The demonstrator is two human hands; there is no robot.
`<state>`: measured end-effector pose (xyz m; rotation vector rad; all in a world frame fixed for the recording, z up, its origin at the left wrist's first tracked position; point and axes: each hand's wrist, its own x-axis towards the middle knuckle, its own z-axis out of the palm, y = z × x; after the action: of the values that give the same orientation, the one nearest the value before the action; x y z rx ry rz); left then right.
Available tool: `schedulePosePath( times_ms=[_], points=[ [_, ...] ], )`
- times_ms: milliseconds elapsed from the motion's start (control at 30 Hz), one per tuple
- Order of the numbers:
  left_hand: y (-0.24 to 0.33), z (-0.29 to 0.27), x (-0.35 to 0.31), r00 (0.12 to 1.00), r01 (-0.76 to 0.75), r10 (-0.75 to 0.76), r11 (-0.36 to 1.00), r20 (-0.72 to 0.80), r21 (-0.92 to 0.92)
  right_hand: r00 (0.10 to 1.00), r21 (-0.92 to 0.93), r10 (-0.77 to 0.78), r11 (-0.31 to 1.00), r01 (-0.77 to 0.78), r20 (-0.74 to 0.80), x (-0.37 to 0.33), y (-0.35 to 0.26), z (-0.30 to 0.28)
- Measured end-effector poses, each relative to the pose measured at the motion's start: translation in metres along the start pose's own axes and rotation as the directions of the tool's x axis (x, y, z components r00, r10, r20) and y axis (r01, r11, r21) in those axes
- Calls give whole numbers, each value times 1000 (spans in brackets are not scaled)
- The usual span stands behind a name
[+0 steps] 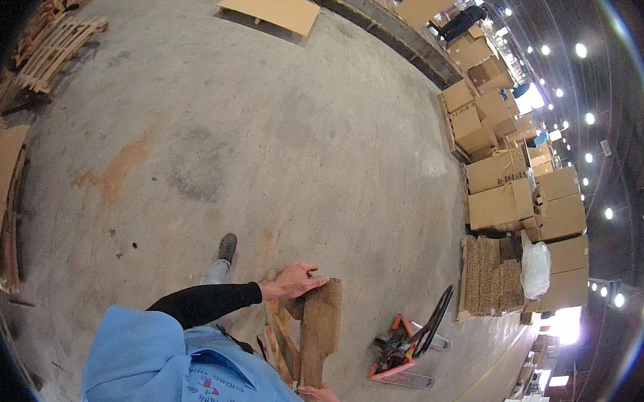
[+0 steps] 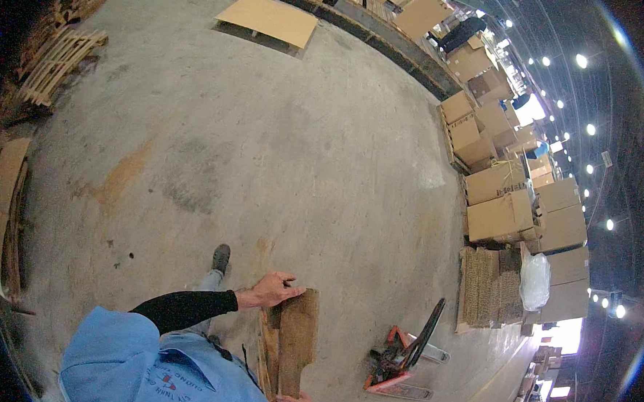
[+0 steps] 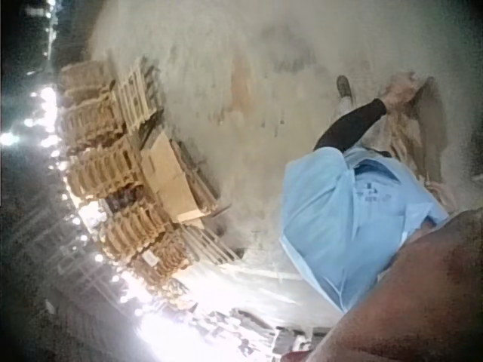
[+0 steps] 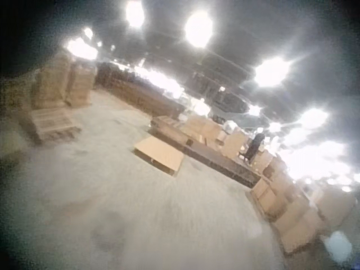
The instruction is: The person uses a manual pallet jack to lift and move a stack of large cardboard boxes across a warehouse floor. They navigate around other pallets and boxes, then retrieve a wooden pallet from a nearby stack.
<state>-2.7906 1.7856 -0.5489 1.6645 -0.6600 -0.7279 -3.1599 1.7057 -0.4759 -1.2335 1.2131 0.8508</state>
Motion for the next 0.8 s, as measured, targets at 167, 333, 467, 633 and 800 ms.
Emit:
schedulePosePath(
  times_ms=[167,333,467,633,800],
  points=[
    [15,-59,145,998,-5,4,1000,66,5,995,-48,-87,995,90,53,35,-138,-43],
    [37,-124,288,981,17,-23,999,190,38,693,-322,-634,614,721,343,61,-261,-85],
    [38,-163,387,984,-49,38,997,172,63,967,-152,-226,958,242,118,107,-341,-116],
    [46,-184,517,972,-71,51,994,230,78,947,-489,-262,811,321,187,150,-423,-173],
    [65,-224,673,920,6,-45,995,389,101,907,-729,-325,547,411,268,173,-555,-211]
  ],
)
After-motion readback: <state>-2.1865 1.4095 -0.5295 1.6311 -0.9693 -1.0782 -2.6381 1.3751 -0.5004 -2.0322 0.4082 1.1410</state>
